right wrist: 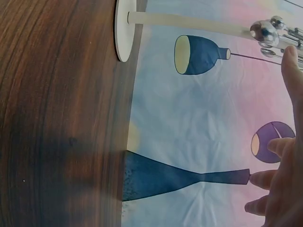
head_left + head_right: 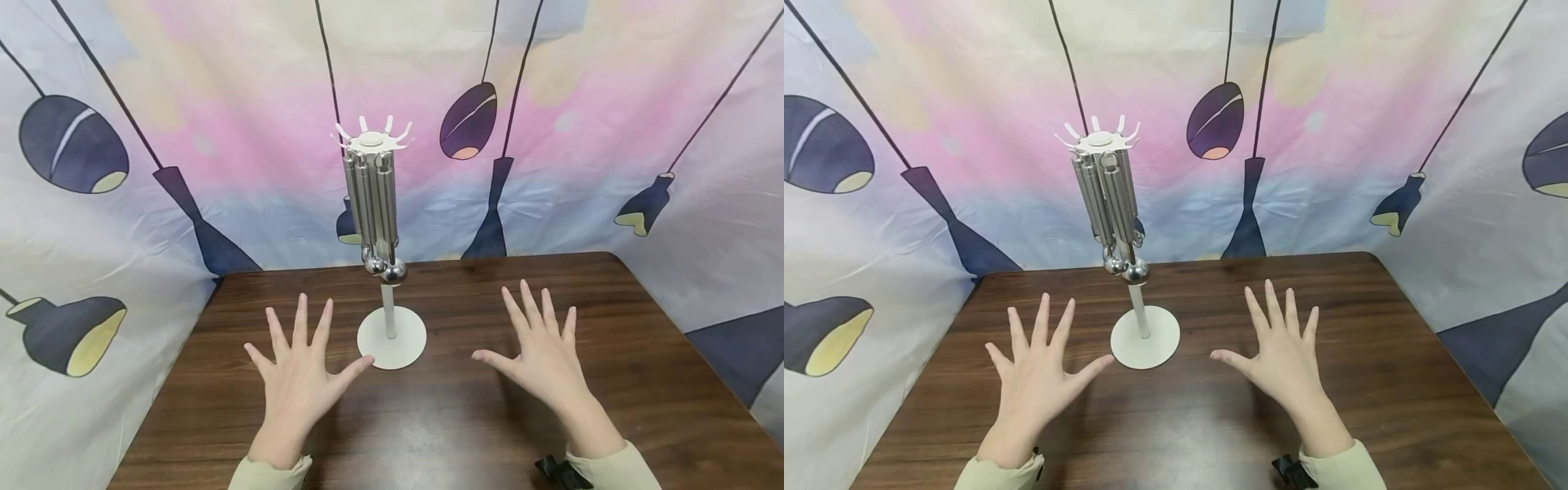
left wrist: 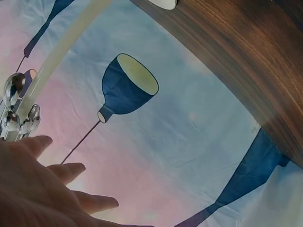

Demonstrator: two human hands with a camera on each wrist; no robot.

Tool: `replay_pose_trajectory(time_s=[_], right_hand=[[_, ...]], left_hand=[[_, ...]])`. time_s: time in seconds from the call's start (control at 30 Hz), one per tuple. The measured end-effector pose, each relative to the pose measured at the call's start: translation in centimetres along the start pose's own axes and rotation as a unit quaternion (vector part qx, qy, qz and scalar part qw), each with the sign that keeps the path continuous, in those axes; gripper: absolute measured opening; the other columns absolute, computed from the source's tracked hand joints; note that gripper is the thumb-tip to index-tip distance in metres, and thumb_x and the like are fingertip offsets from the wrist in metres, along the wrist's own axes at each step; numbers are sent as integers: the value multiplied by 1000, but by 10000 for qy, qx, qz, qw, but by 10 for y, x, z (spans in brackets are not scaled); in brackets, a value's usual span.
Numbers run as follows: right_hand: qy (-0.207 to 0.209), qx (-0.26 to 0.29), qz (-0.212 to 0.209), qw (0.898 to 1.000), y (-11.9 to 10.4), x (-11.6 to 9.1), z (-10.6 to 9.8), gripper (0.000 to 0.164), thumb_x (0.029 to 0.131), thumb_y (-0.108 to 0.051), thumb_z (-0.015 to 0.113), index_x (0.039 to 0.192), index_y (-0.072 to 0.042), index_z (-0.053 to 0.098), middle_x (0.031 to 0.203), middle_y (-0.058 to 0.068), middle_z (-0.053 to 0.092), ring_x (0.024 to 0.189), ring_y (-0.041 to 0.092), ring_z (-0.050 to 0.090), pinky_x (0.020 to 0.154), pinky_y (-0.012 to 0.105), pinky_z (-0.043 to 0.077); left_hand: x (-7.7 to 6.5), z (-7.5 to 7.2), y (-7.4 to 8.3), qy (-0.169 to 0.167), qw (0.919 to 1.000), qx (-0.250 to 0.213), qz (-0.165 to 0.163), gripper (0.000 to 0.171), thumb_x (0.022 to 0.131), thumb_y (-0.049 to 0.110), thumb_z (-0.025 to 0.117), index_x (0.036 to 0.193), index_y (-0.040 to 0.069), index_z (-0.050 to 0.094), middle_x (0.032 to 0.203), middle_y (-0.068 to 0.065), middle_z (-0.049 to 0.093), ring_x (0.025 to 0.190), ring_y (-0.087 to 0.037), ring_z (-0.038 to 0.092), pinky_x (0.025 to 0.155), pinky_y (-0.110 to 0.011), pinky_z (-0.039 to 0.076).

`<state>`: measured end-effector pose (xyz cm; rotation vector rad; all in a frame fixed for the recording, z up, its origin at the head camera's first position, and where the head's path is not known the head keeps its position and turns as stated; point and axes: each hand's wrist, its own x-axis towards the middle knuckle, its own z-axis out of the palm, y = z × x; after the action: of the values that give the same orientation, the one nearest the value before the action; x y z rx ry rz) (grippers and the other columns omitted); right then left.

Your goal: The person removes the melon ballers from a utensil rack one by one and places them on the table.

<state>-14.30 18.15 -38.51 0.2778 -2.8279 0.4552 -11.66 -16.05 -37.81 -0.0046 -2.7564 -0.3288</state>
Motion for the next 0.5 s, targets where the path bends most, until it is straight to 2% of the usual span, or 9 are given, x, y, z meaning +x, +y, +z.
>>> replay_pose_trajectory(time_s=[0.23,0.5], right_hand=[[-49,419,9,9991,1,-1,-4,109,79,-70,66,161,-28,7,168,8,3,151,47,4,114,69,-14],[-228,1045,84,9942,1,1,-10,105,84,-66,64,161,-25,5,168,8,6,152,43,3,115,68,-14]], left_hand=[[2,-3,2,72,9997,-233,-100,104,74,85,55,158,34,20,168,-6,10,150,-49,-7,100,-87,5],[4,-11,6,-178,9978,-569,-284,103,80,81,54,159,36,6,169,-3,3,152,-44,-10,105,-84,2]])
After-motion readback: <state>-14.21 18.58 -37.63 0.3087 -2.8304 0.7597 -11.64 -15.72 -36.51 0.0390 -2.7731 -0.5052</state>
